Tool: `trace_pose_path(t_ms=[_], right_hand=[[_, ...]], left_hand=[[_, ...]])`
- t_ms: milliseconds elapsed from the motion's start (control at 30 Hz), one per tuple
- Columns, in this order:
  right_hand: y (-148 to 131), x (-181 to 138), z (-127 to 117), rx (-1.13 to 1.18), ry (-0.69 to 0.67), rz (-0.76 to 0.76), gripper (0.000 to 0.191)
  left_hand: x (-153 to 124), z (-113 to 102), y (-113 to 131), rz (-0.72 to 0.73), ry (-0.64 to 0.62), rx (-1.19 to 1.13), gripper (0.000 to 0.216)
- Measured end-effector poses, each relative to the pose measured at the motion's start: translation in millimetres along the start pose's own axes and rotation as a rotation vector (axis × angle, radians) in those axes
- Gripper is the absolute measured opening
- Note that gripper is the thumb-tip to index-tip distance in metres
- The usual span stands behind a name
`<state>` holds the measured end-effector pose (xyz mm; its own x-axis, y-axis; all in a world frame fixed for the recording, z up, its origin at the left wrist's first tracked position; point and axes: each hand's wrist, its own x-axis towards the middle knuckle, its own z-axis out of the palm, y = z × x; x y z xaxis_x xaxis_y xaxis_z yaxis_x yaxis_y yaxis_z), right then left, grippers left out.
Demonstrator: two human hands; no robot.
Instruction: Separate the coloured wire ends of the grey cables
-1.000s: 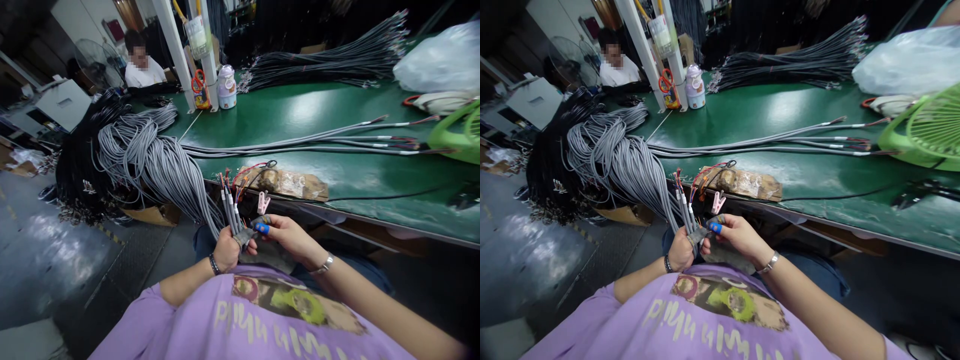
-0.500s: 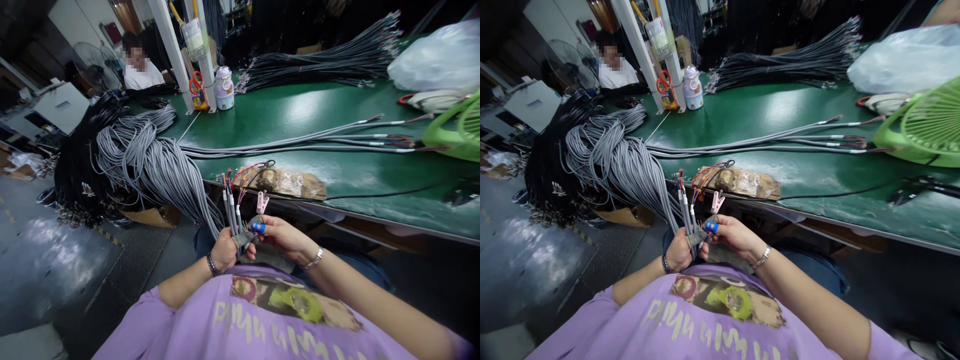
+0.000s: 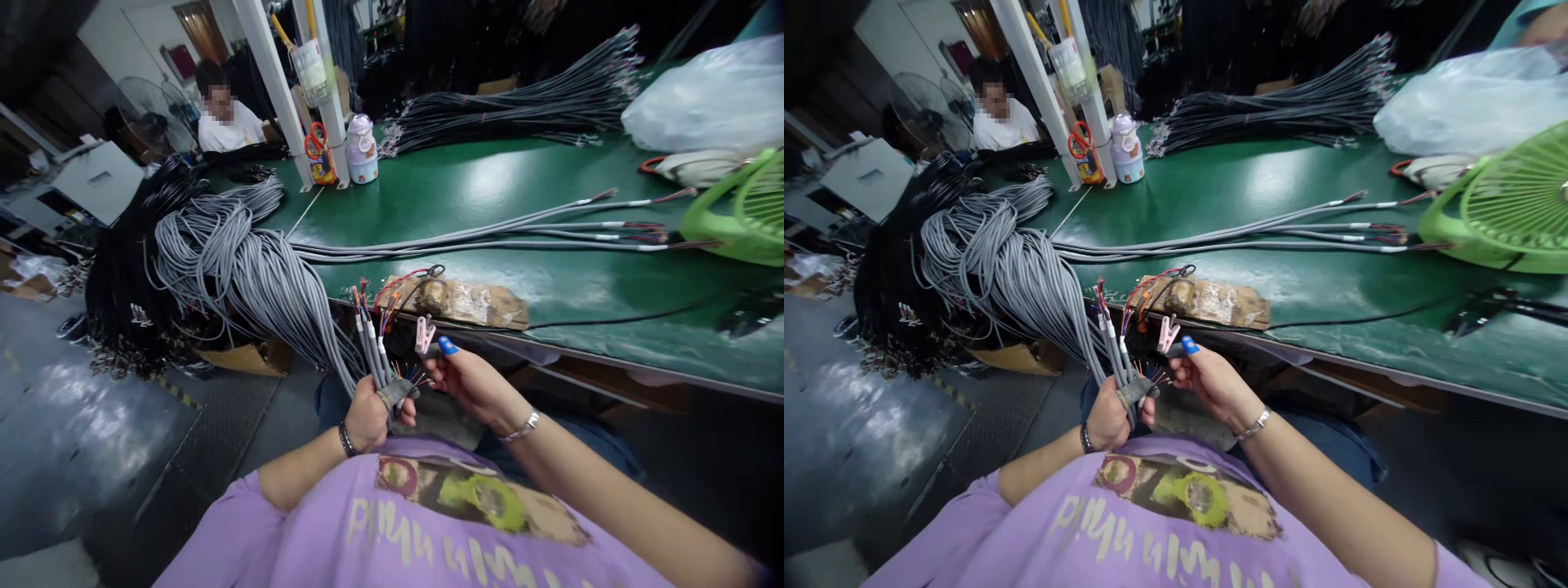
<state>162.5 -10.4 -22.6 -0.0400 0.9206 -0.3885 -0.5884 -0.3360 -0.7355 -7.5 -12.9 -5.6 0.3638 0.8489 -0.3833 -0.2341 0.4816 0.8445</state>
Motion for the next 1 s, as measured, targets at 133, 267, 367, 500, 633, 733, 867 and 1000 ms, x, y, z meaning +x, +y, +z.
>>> trace_pose_path(t_ms=[133, 267, 367, 500, 633, 733, 867, 1000], right_hand=[[-6.0, 12.4, -0.6, -0.057, -0.064, -0.004, 0.043], [-10.5, 17.7, 6.2, -0.312, 0.021, -0.305, 0.049], [-10.3, 18.4, 10.7, -0.388, 0.123, -0.428, 0.05], [-9.7, 22.2, 15.9, -0.114, -0.022, -0.204, 0.051], [-10.1, 27.7, 19.2, 0.098, -0.03, -0.107, 0.042], [-9.3, 29.7, 20.2, 0.156, -0.021, -0.114, 0.037], [-8.6, 27.4, 20.8, 0.187, 0.007, -0.071, 0.038], [-11.0, 21.3, 18.8, 0.165, -0.063, -0.028, 0.045]], left_hand=[[3.6, 7.4, 11.2, -0.048, -0.078, -0.051, 0.043], [11.6, 14.1, 18.8, -0.117, -0.119, -0.111, 0.039], [16.8, 17.1, 20.0, -0.134, -0.124, -0.143, 0.036], [21.2, 18.5, 18.0, -0.134, -0.117, -0.151, 0.036], [23.8, 17.9, 15.2, -0.142, -0.099, -0.147, 0.037], [25.1, 17.1, 12.8, -0.142, -0.096, -0.123, 0.037], [25.2, 16.5, 10.0, -0.137, -0.098, -0.076, 0.039], [20.1, 16.4, 9.4, -0.112, -0.081, -0.06, 0.043]])
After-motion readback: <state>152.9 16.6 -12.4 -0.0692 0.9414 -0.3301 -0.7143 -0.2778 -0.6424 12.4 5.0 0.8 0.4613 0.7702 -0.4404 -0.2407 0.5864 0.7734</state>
